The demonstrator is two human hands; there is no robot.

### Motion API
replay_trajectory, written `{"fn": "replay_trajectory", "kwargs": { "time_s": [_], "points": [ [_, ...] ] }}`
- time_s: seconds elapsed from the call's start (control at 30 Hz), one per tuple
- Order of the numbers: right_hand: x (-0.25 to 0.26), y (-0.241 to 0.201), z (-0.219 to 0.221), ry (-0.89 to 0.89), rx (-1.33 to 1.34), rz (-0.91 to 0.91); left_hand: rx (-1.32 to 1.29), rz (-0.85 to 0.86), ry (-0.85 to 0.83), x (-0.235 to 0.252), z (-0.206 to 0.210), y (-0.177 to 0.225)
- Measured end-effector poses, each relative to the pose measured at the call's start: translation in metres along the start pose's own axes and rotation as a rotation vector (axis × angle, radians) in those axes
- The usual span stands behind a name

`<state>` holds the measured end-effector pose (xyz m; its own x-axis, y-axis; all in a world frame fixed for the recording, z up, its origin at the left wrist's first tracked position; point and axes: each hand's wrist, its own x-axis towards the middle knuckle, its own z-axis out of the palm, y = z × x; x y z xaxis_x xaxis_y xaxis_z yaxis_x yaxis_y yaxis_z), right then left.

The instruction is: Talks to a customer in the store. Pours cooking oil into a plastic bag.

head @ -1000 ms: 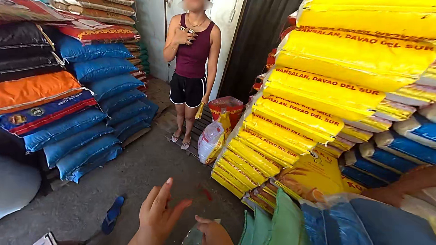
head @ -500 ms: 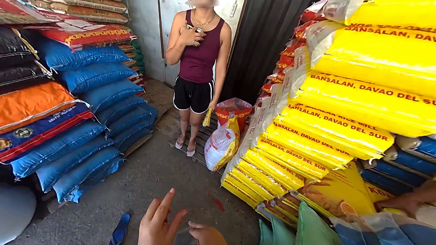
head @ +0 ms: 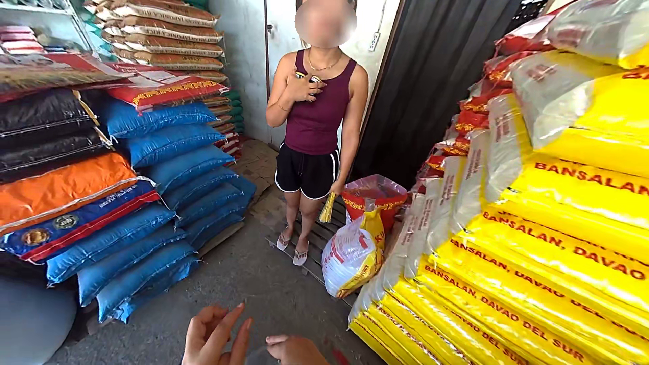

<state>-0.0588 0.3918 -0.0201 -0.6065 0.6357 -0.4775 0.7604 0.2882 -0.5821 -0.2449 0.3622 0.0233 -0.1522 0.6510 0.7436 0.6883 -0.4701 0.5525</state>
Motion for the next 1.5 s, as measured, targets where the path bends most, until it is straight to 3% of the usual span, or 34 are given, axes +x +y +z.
{"fn": "replay_trajectory", "kwargs": {
  "time_s": [0.17,0.4,1.07,1.5],
  "points": [
    [0.001,0.007,-0.006,0.005,0.026,0.009,0.000,-0.027,-0.004,0.001,0.020,-0.004],
    [-0.008,0.013,-0.003,0.011,-0.011,0.087,-0.105,0.083,-0.071,0.015,0.035,-0.011],
    [-0.030,-0.007,0.050,0.126,0.106,0.300,-0.310,0.203,-0.188,0.017,0.022,-0.034],
    [-0.033,-0.027,0.071,0.185,0.127,0.258,-0.333,0.166,-0.182,0.010,0.015,-0.048]
  ]
}}
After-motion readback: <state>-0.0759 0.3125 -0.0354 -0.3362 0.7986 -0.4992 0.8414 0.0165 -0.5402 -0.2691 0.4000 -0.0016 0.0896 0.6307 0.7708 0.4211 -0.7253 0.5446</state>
